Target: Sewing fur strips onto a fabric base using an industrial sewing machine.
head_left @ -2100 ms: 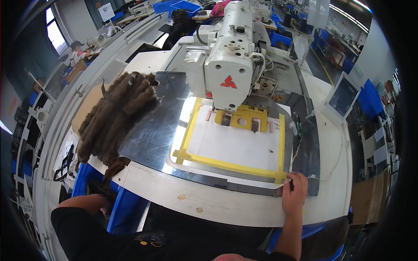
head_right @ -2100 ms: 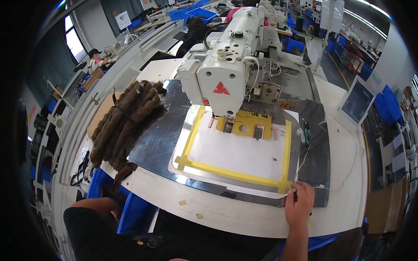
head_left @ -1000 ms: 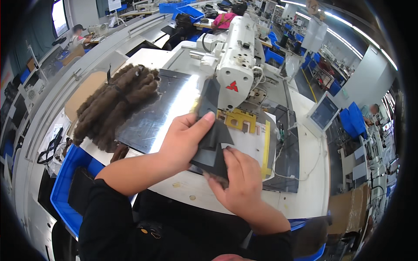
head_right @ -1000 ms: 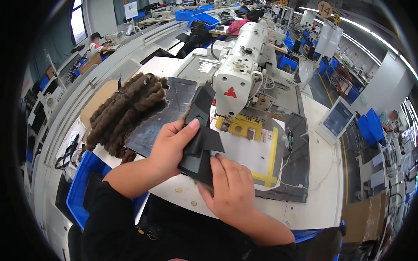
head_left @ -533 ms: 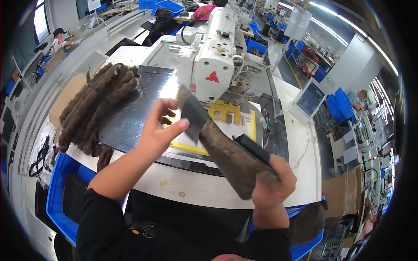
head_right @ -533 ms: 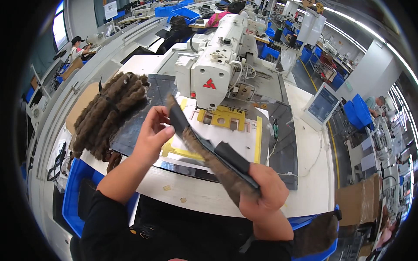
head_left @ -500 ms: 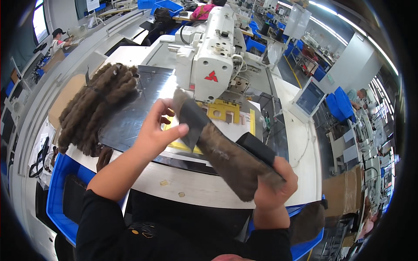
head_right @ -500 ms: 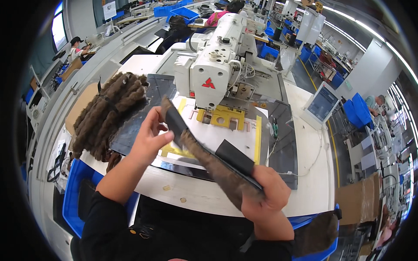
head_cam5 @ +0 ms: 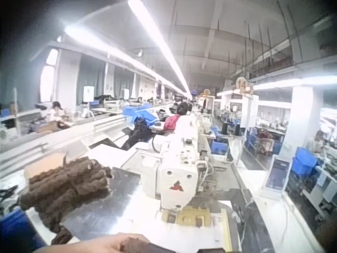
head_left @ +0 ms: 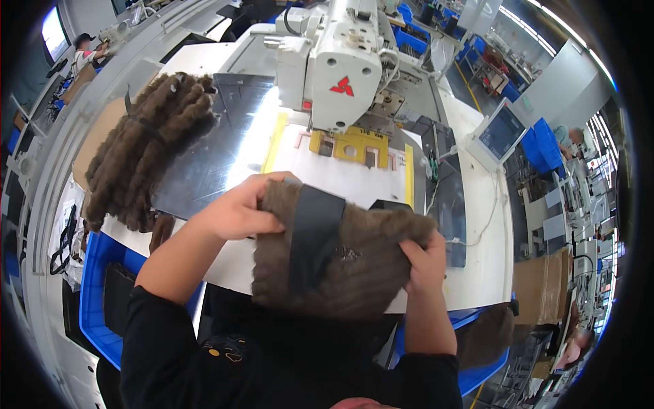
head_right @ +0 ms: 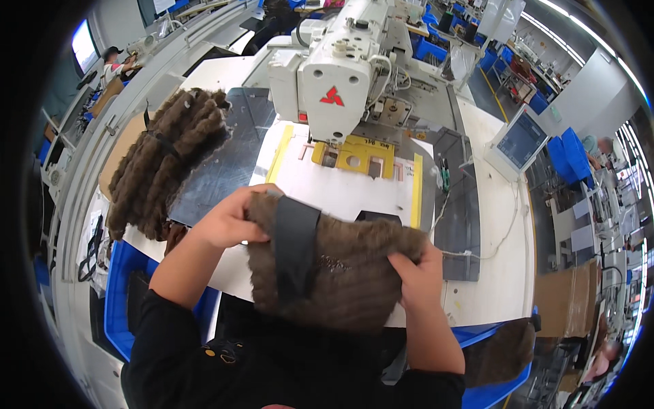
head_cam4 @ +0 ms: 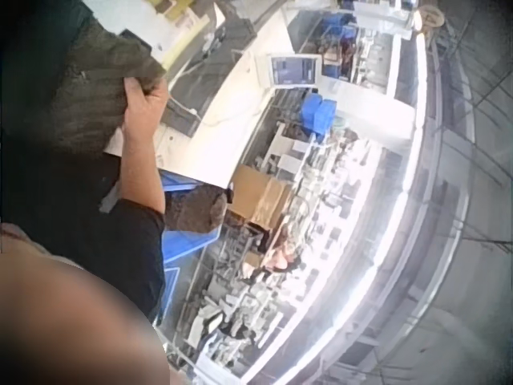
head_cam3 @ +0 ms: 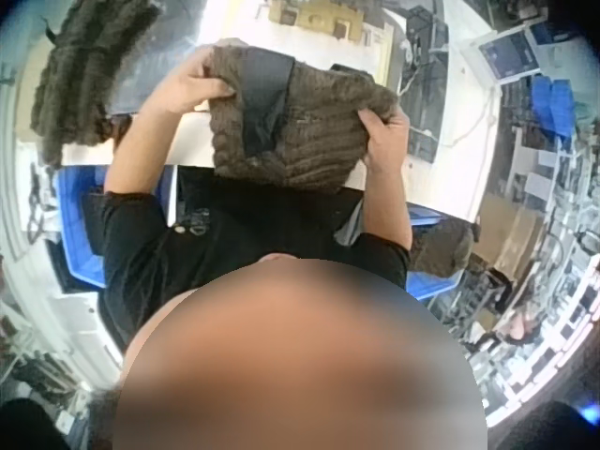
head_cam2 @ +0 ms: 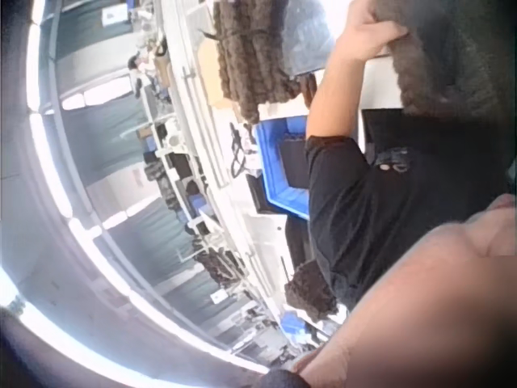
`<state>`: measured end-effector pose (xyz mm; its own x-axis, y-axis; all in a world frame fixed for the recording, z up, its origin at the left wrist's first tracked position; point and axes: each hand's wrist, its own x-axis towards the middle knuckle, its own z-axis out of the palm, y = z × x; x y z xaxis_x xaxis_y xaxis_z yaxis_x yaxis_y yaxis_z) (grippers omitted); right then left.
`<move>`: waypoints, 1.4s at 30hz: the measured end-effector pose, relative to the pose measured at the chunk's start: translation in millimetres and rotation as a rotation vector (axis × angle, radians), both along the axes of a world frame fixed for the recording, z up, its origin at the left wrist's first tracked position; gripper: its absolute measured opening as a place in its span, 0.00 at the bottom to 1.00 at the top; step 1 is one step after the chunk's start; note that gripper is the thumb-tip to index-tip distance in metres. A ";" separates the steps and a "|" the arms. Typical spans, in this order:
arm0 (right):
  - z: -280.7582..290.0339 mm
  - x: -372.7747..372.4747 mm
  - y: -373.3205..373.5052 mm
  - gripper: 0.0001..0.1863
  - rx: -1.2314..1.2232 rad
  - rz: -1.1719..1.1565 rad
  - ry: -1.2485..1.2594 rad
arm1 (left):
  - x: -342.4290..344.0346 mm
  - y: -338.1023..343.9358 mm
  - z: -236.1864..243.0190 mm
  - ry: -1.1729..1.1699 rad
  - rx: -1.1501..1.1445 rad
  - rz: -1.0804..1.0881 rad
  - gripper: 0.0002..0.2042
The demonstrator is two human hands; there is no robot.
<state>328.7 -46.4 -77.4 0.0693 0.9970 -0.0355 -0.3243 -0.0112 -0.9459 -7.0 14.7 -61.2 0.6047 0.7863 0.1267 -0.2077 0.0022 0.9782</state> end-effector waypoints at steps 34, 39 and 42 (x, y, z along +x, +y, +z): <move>-42.5 32.1 138.8 0.15 -0.220 -0.017 -0.868 | 26.6 118.2 -49.6 0.981 0.038 0.675 0.14; -46.7 39.7 149.2 0.16 -0.206 -0.024 -0.955 | 24.3 132.7 -52.7 1.136 0.118 0.680 0.13; -48.1 40.1 167.4 0.17 -0.215 -0.021 -0.954 | 27.4 145.9 -58.6 1.110 0.195 0.686 0.14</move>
